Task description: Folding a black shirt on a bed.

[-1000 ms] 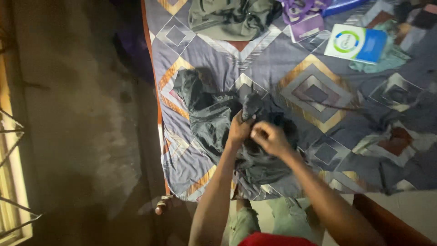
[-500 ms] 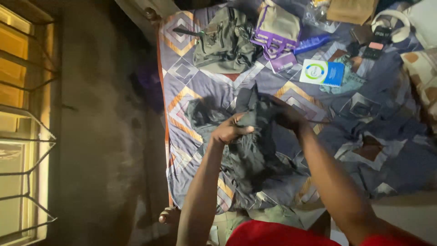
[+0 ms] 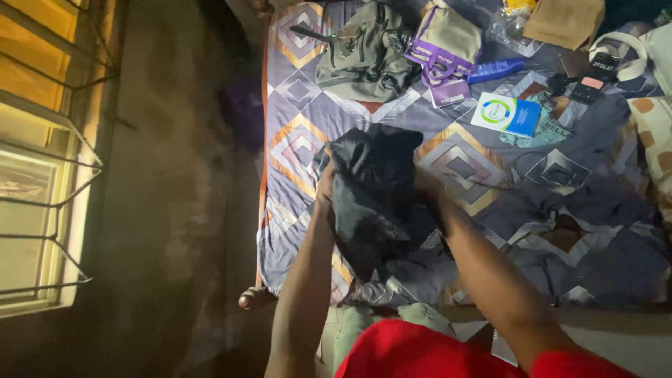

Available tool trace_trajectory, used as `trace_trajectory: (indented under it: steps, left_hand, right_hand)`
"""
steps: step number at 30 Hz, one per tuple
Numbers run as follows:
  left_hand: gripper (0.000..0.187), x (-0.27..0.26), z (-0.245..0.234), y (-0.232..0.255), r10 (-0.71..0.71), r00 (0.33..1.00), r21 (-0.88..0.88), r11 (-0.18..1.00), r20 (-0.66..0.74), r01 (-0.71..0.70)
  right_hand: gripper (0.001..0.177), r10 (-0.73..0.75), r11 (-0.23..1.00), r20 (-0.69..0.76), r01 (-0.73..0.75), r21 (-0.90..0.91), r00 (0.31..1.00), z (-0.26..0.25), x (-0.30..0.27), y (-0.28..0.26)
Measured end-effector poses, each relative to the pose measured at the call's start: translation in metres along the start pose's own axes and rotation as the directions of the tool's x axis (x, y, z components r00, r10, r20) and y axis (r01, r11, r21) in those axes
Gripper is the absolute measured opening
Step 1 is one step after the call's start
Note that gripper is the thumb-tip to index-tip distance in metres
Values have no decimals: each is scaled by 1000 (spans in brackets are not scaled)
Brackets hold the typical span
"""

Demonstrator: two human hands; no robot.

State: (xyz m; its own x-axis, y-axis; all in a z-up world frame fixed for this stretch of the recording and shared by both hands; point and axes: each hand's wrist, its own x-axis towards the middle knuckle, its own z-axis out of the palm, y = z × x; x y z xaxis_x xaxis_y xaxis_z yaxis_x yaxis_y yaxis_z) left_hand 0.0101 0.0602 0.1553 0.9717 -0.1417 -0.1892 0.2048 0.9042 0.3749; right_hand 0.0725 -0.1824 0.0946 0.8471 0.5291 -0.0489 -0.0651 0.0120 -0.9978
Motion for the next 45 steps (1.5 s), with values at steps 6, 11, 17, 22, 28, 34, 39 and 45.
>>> trace_trajectory:
  steps: [6,11,17,22,28,34,39,45]
  left_hand:
    - [33,-8,-28,59,-19,983,616,777,-182,129]
    - [32,36,-92,27,207,955,977,-25,212,-211]
    - [43,-44,55,12,360,922,986,39,140,-165]
    - [52,-71,65,30,130,979,897,434,-155,85]
    - [38,-54,1,48,30,997,967,243,69,-74]
    - [16,-49,-10,76,158,977,827,562,-143,30]
    - [30,-37,4,121,291,915,492,862,-279,-124]
    - [30,-14,-101,117,558,762,910,403,-329,97]
  right_hand:
    - [38,344,543,-116,-97,834,932,15,-19,-40]
    - [35,497,798,-463,-177,576,734,17,-46,-28]
    - [31,183,969,-630,-31,244,755,69,-70,-59]
    - [24,91,972,-671,81,221,736,154,-56,-64]
    - [38,-257,881,-427,29,-472,867,183,-41,-19]
    - [87,-95,944,-306,-11,-328,947,160,-16,-60]
    - [60,362,862,-54,-357,-361,930,90,12,41]
    - [46,-182,928,-396,24,-372,900,59,54,46]
